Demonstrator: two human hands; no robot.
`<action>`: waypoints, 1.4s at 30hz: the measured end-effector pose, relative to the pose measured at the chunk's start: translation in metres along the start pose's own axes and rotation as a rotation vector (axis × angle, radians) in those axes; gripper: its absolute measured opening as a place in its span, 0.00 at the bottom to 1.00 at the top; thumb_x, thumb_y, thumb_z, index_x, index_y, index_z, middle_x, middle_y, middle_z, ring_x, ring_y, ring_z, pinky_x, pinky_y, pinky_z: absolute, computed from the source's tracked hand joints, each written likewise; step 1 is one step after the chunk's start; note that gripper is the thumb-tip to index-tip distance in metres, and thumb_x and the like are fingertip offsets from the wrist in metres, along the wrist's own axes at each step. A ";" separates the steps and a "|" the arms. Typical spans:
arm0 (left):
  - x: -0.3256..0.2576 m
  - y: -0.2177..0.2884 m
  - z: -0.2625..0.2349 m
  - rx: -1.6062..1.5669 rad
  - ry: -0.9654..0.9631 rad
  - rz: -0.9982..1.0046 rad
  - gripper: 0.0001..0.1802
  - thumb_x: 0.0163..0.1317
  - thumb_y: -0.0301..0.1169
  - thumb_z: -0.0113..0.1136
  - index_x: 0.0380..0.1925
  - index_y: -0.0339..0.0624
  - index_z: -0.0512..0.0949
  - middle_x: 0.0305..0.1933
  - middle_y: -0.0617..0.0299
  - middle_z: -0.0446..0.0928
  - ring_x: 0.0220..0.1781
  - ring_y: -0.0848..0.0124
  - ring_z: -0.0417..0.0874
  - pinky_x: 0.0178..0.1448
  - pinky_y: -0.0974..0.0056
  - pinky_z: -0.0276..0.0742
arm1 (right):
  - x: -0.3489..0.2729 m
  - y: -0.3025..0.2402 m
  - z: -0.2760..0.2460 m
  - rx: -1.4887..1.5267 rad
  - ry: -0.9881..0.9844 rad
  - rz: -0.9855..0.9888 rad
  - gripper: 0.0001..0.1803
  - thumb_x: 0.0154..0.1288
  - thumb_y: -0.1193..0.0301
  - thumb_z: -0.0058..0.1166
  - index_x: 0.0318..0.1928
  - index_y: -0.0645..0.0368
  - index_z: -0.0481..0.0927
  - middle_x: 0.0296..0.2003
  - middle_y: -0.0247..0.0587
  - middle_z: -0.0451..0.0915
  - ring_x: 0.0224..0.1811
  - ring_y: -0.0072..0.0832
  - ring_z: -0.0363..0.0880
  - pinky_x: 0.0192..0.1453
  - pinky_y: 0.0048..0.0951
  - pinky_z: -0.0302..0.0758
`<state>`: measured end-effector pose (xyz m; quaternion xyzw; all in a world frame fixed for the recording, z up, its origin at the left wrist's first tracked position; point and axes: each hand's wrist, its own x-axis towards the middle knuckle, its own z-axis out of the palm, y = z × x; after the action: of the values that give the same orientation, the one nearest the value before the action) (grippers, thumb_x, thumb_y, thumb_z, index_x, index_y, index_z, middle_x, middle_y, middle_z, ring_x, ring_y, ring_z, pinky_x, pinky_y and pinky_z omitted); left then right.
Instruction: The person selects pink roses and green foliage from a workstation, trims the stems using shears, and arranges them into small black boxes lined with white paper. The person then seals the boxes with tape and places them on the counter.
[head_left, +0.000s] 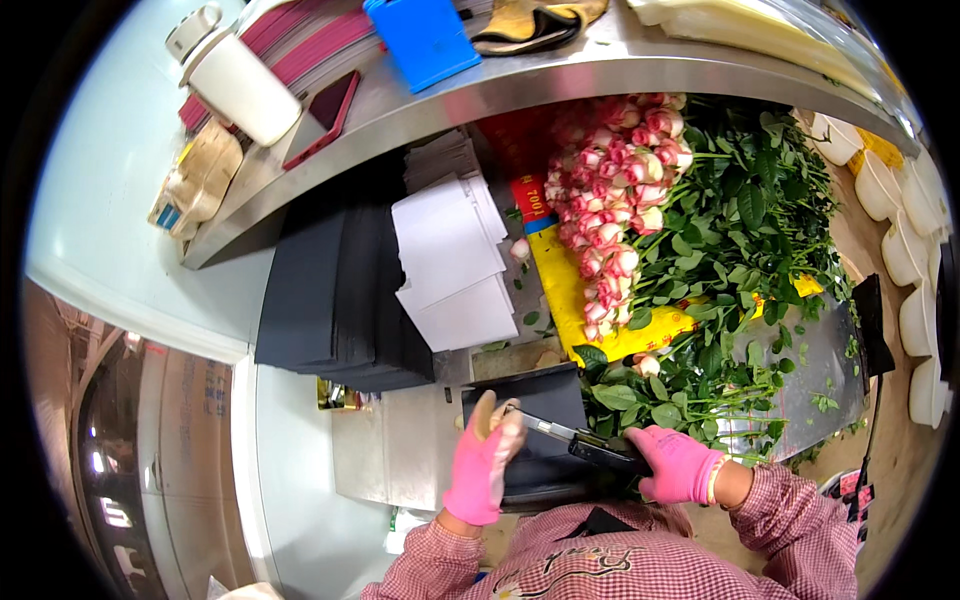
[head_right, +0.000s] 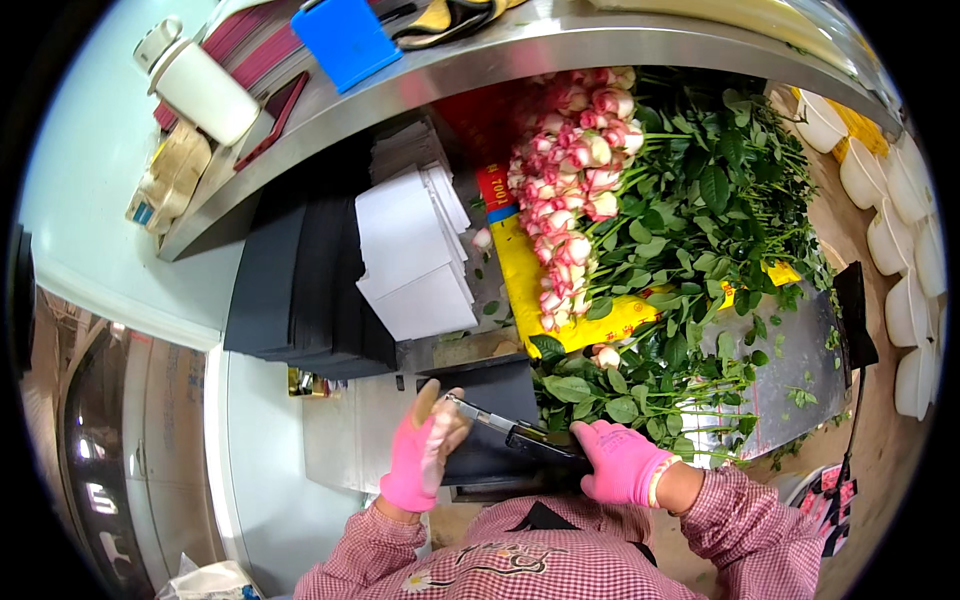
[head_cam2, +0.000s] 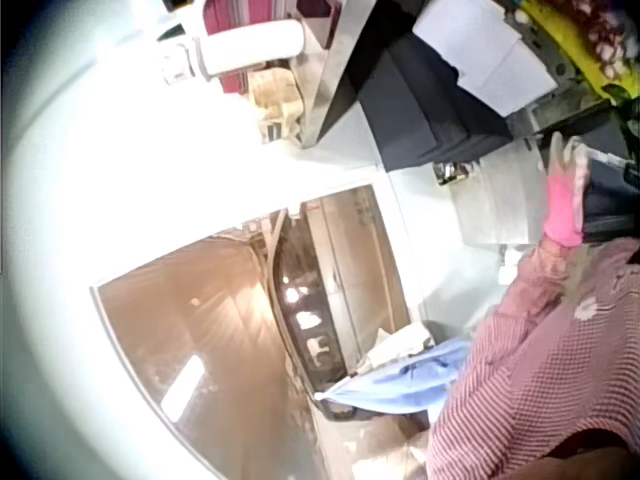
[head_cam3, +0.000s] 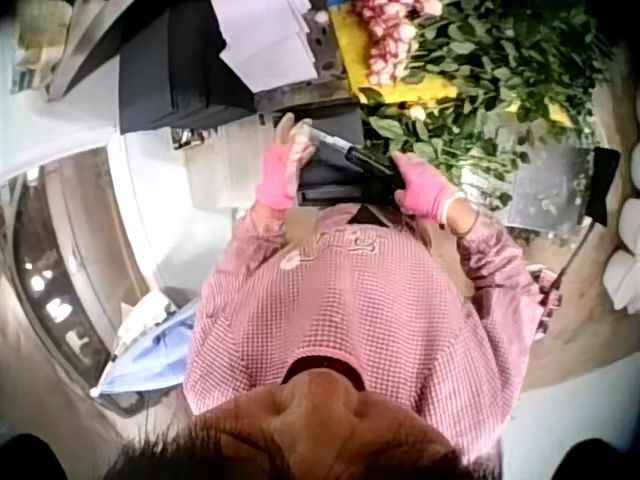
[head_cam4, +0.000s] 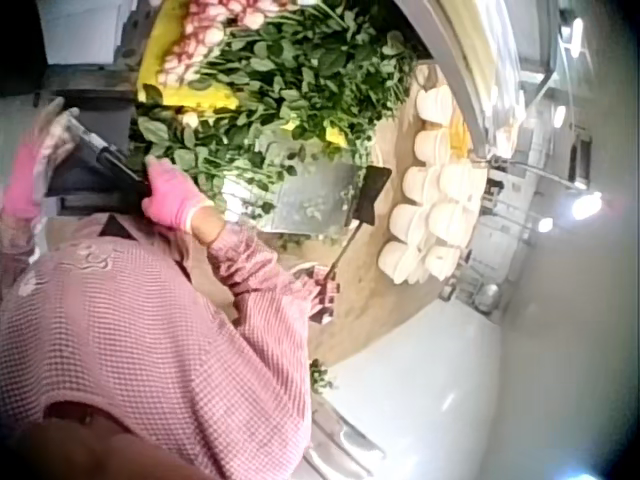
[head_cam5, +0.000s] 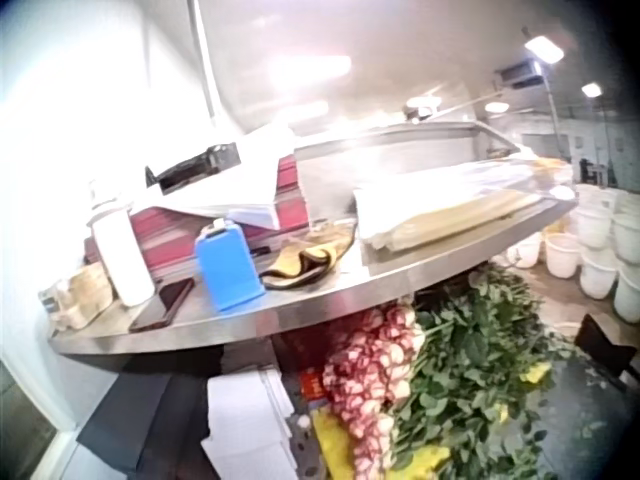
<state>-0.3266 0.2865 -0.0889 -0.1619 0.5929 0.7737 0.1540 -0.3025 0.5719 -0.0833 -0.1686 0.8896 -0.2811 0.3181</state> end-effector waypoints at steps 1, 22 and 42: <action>-0.002 0.001 0.006 0.019 -0.013 -0.053 0.47 0.69 0.42 0.62 0.75 0.31 0.45 0.64 0.53 0.70 0.61 0.65 0.76 0.68 0.59 0.71 | -0.002 -0.002 0.005 0.007 0.033 -0.016 0.39 0.53 0.63 0.59 0.65 0.64 0.64 0.50 0.60 0.75 0.54 0.56 0.75 0.61 0.47 0.72; -0.036 -0.014 0.030 -0.166 -0.543 -0.164 0.45 0.66 0.47 0.62 0.72 0.33 0.52 0.62 0.49 0.71 0.60 0.61 0.78 0.66 0.56 0.73 | 0.059 -0.051 -0.038 0.853 0.154 0.162 0.23 0.69 0.58 0.61 0.51 0.67 0.79 0.31 0.28 0.80 0.31 0.14 0.74 0.32 0.19 0.72; -0.050 -0.020 0.051 -0.142 -0.620 -0.211 0.42 0.67 0.40 0.61 0.72 0.32 0.53 0.62 0.53 0.70 0.61 0.67 0.76 0.67 0.62 0.69 | 0.031 -0.041 -0.030 0.691 0.437 0.068 0.15 0.61 0.71 0.65 0.46 0.66 0.82 0.30 0.37 0.84 0.30 0.20 0.81 0.38 0.24 0.78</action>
<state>-0.2762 0.3382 -0.0721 0.0104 0.4425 0.8053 0.3946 -0.3403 0.5369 -0.0543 0.0415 0.7944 -0.5820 0.1686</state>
